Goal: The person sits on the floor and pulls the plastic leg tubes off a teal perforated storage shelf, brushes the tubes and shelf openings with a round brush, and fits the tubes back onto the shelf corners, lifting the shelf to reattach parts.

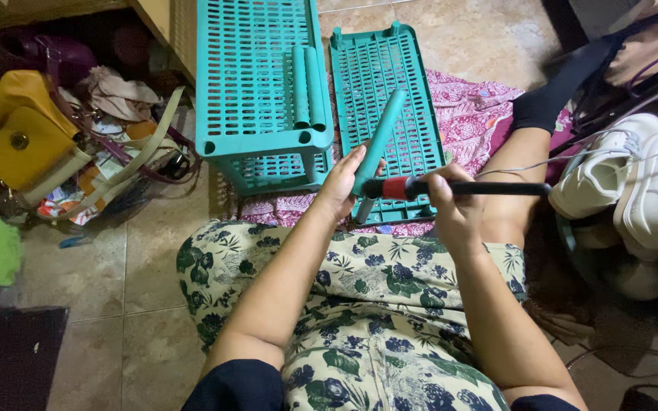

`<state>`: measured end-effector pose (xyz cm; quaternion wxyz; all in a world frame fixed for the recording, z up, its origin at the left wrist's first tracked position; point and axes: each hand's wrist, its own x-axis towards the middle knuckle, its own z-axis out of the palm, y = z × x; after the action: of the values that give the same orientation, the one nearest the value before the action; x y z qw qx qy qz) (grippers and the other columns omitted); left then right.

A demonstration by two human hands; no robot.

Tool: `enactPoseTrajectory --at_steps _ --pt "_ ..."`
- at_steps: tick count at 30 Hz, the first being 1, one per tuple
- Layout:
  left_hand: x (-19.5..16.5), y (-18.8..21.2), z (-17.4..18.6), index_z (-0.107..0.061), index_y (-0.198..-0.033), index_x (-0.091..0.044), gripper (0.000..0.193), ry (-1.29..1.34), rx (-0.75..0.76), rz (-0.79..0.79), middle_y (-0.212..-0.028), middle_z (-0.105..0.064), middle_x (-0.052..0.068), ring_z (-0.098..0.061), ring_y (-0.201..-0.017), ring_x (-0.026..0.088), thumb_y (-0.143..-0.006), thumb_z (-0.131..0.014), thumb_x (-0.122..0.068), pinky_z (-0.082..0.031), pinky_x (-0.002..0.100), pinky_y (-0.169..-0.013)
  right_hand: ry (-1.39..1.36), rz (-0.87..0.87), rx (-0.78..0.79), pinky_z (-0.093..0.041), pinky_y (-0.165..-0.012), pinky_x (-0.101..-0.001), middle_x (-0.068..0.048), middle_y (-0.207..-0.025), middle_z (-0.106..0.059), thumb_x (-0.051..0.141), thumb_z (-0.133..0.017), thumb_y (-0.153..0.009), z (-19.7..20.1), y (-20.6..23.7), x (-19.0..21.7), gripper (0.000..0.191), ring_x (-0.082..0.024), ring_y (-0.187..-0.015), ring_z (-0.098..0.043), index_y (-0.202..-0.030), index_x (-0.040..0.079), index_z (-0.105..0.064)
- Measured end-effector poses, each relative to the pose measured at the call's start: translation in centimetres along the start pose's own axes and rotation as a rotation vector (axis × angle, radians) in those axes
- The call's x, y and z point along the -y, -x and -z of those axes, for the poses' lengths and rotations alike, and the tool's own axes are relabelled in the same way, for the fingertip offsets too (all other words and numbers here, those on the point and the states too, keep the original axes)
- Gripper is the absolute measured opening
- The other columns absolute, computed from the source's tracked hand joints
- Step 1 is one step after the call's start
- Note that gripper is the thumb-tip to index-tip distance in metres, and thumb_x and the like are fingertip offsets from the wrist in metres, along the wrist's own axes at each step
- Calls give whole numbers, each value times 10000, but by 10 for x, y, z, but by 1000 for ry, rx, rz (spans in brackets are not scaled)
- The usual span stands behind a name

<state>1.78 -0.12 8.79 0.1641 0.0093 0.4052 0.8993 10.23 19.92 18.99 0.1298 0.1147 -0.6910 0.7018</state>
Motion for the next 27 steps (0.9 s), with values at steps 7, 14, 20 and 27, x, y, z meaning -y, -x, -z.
enactPoseTrajectory --at_steps 7,14,20,27 --pt "6 4 1 -552 -1382 -88 508 -50 -107 74 -926 -637 -3 -629 -813 114 -1045 -591 -466 -545 272 -612 184 113 27 -382 -662 -230 2 -790 -574 114 -599 -1075 1 1 1 134 -49 -724 -469 -1030 8 -668" --pt "8 3 1 -572 -1365 -97 497 -39 -64 54 -1023 -694 66 -675 -858 129 -1014 -596 -448 -577 276 -652 82 34 49 -347 -632 -226 11 -787 -562 128 -593 -1061 5 1 -2 155 -46 -691 -434 -1010 4 -672" --pt "5 9 -4 -590 -1328 -112 508 -69 -149 58 -1093 -711 63 -685 -860 118 -992 -566 -493 -556 261 -592 278 181 33 -392 -672 -239 0 -817 -593 108 -592 -1038 2 2 3 139 -63 -731 -475 -1016 -12 -660" --pt "3 12 -5 -597 -1352 -113 464 -16 -110 68 -1055 -659 39 -671 -908 124 -1002 -654 -412 -582 300 -683 358 212 -50 -412 -670 -261 -15 -839 -595 97 -584 -1037 1 0 6 152 -75 -726 -498 -1077 -28 -660"
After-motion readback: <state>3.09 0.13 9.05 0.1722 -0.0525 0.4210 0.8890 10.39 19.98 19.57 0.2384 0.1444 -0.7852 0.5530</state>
